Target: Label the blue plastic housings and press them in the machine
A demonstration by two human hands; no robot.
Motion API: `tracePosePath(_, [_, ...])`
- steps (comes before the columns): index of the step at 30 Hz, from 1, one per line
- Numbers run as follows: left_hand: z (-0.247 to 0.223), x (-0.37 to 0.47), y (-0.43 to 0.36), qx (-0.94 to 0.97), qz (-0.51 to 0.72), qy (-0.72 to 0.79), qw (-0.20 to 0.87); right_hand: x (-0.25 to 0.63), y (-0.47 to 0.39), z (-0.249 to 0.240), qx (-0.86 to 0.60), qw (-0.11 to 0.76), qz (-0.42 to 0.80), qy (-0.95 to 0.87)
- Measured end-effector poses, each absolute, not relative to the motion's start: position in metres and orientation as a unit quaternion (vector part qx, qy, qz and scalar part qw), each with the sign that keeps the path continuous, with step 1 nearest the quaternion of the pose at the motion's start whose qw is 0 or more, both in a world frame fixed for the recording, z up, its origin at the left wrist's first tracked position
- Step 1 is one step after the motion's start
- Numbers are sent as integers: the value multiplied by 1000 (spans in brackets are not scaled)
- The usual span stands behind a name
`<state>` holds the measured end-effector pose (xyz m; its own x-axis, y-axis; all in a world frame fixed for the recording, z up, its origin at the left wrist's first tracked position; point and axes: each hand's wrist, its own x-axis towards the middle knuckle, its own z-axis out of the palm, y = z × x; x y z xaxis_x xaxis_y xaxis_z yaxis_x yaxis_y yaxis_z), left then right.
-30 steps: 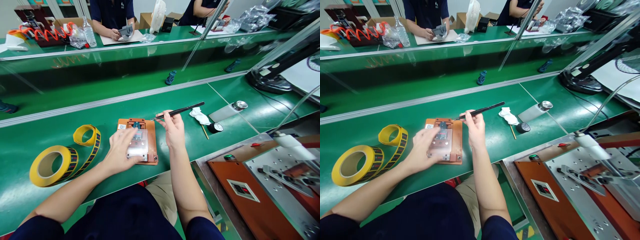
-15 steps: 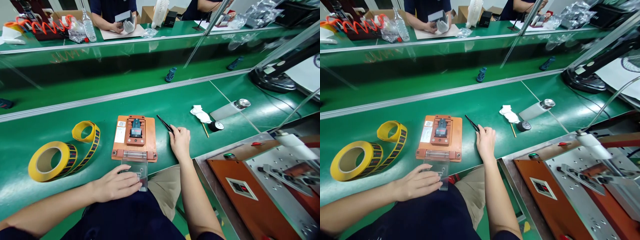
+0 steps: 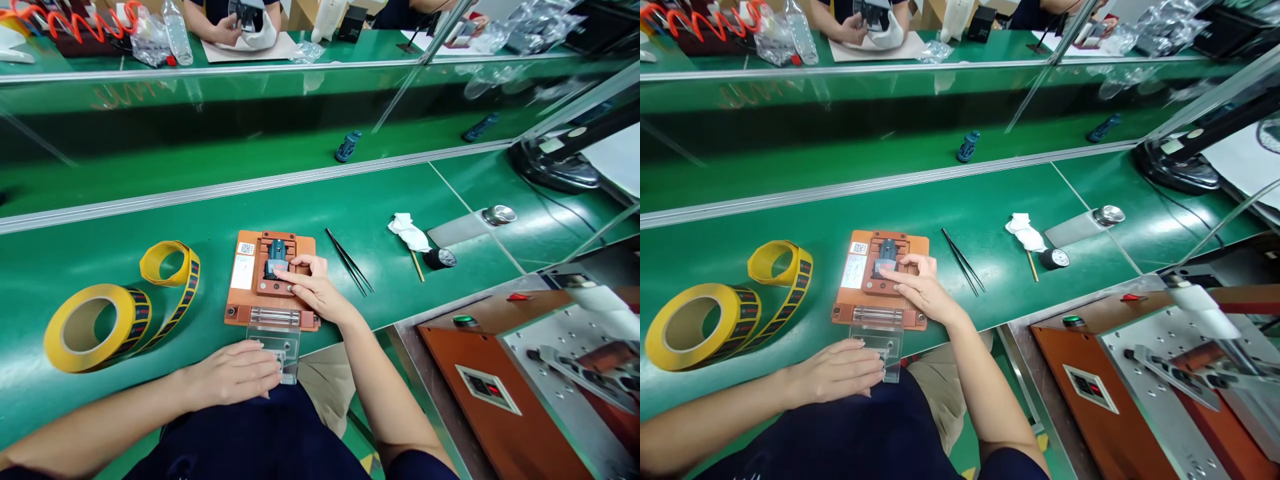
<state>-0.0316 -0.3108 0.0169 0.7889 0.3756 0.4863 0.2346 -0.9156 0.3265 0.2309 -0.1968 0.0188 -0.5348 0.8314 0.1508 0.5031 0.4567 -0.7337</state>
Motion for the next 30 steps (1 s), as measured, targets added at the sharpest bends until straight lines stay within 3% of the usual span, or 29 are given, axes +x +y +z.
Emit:
tracePosePath(16, [3,-32,-313,934,285,158,144,220,-200,25,-432,273,301,-805])
tracePosePath(23, [20,-33,-309,925,320,144,145,206,-189,33,-539,352,259,-720])
tracePosePath(28, [57,-21,-294,871,411,221,151,188,-184,59,-564,234,239,-755])
tracePosePath(30, [73,-10,-276,809,462,330,149,185,-188,71,-566,247,234,-751])
